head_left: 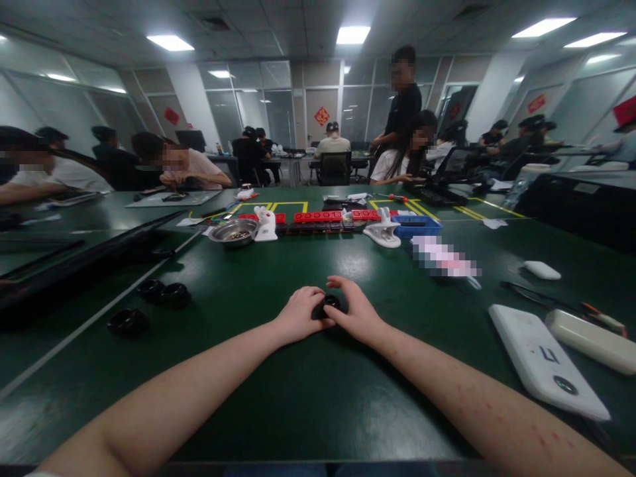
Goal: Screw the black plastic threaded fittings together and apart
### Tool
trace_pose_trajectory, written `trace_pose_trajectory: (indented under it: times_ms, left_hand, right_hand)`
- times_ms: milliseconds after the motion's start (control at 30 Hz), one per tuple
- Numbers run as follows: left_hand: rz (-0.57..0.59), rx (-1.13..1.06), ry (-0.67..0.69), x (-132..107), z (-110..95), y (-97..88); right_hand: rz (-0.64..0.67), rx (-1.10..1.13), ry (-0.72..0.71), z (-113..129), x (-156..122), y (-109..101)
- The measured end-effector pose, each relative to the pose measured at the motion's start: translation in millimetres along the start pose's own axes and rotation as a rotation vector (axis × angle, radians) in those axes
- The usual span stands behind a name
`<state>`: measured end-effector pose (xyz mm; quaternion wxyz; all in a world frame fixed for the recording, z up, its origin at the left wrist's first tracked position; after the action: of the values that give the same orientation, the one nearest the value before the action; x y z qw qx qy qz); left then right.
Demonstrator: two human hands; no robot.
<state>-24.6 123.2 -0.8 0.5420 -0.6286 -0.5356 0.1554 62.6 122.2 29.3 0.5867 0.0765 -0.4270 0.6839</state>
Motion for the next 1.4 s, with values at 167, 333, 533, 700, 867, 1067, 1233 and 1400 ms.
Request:
trace_pose_trajectory:
  times_ms: [167,333,533,700,867,1067,1233,1400]
  left_hand:
    - [-0.004,-0.005,0.005,0,0,0.4]
    - [-0.004,-0.016,0.001,0,4,3.6]
    - [-0.007,0.001,0.015,0,1,2.1]
    - [-0.004,-0.016,0.003,0,1,1.1]
    - [-0.012,-0.015,-0.004,0,3,2.6]
    - [-0.006,-0.009,0.001,0,1,1.3]
    - [-0.017,-0.017,0.010,0,1,0.7]
    - [-0.015,-0.010,0.003,0,3,1.9]
  right_hand:
    - [-0.042,-0.070,0.044,-6,2,-2]
    - [0.070,0.038,-0.034,6,0,5]
    - [-0.040,-0.064,0.009,0,2,-4]
    - [-0.034,-0.087,0.019,-4,2,-2]
    - [0.026,0.020,-0.075,9,0,1]
    - [-0.087,-0.067,-0.003,1,2,-8]
    - [-0.026,-0.024,0.005,-1,2,-2]
    - [0.022,0.041,-0.040,5,0,0]
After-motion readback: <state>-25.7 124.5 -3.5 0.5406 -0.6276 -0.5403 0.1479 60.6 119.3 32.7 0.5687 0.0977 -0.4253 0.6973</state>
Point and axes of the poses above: each hand's wrist, its own x-axis towards the middle knuckle, its own y-axis out of the palm, z = x × y, the point moved 9 cm from there along x, towards the middle knuckle, and after that the axes turned 10 degrees about -z, right-handed, at the moved point
